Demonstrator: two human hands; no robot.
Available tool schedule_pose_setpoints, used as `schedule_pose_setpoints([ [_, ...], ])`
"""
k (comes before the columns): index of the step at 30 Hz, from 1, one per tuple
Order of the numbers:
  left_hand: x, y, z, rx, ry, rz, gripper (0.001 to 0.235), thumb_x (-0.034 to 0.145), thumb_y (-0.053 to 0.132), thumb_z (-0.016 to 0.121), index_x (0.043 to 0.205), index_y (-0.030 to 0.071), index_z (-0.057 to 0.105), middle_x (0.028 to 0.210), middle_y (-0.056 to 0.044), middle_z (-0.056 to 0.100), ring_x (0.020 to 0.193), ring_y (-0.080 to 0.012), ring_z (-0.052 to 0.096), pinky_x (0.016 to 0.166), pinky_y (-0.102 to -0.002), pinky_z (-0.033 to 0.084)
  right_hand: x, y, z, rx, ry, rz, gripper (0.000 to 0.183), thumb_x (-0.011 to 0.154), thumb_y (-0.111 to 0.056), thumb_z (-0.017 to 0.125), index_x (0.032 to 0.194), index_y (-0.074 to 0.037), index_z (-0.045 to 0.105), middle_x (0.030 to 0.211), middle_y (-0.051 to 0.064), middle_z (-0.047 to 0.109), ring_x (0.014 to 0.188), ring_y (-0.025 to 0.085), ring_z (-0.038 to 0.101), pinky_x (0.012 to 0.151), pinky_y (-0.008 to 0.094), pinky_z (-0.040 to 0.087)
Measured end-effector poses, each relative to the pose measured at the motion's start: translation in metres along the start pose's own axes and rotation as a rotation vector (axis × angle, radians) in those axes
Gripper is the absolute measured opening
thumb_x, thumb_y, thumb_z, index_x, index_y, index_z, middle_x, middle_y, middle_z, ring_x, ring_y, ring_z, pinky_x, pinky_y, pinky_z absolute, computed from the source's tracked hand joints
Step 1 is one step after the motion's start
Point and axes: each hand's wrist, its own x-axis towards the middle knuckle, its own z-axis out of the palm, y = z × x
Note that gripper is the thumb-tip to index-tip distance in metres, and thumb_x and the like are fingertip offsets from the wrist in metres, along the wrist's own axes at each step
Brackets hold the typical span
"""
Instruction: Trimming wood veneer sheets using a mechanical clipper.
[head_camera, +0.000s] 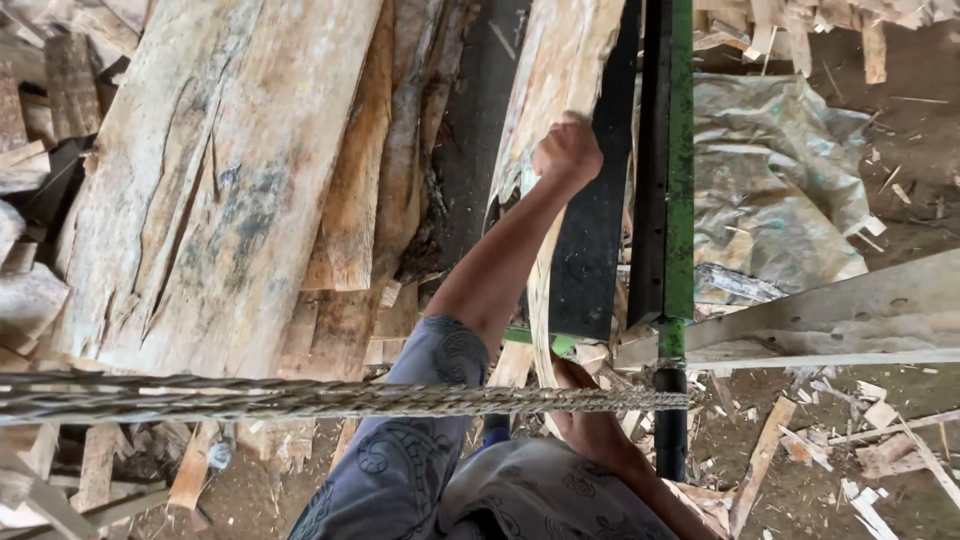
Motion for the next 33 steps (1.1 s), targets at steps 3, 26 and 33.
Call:
schedule_pose_setpoints([
  [3,0.070,-0.005,0.072,0.108,0.039,-0.015,0.028,0.098,0.016,0.058,0.123,0.005,0.065,0.121,-0.019,0.072,0.109,-0.0360,0.073,0.083,-0.052,0.063,-0.005,0.002,-0.003,0.103,0.000,0.145,0.058,0.090,0.000,0.061,0.146,0.002,0.047,0.137,0.025,0.058,0.117,0.037,0.065,0.095,0.044,0.056],
  [26,-0.106,-0.207,-0.130,-0.926,0.617,0.373,0.052,0.088,-0.010,0.054,0.139,0.000,0.054,0.090,-0.011,0.074,0.044,-0.0062,0.048,0.033,-0.023,0.042,-0.023,-0.002,-0.029,-0.461,0.104,-0.103,0.060,0.087,0.003,0.057,0.146,-0.011,0.056,0.137,0.008,0.063,0.122,0.026,0.059,0.108,0.044,0.049],
  [33,-0.064,-0.280,-0.157,-1.229,0.755,0.316,0.038,0.083,-0.018,0.061,0.118,-0.007,0.068,0.098,-0.013,0.069,0.073,-0.0172,0.059,0.062,-0.033,0.053,0.002,-0.040,-0.030,-0.240,0.096,-0.092,0.048,0.098,-0.005,0.049,0.144,-0.011,0.061,0.144,0.005,0.062,0.129,0.025,0.058,0.112,0.039,0.046],
])
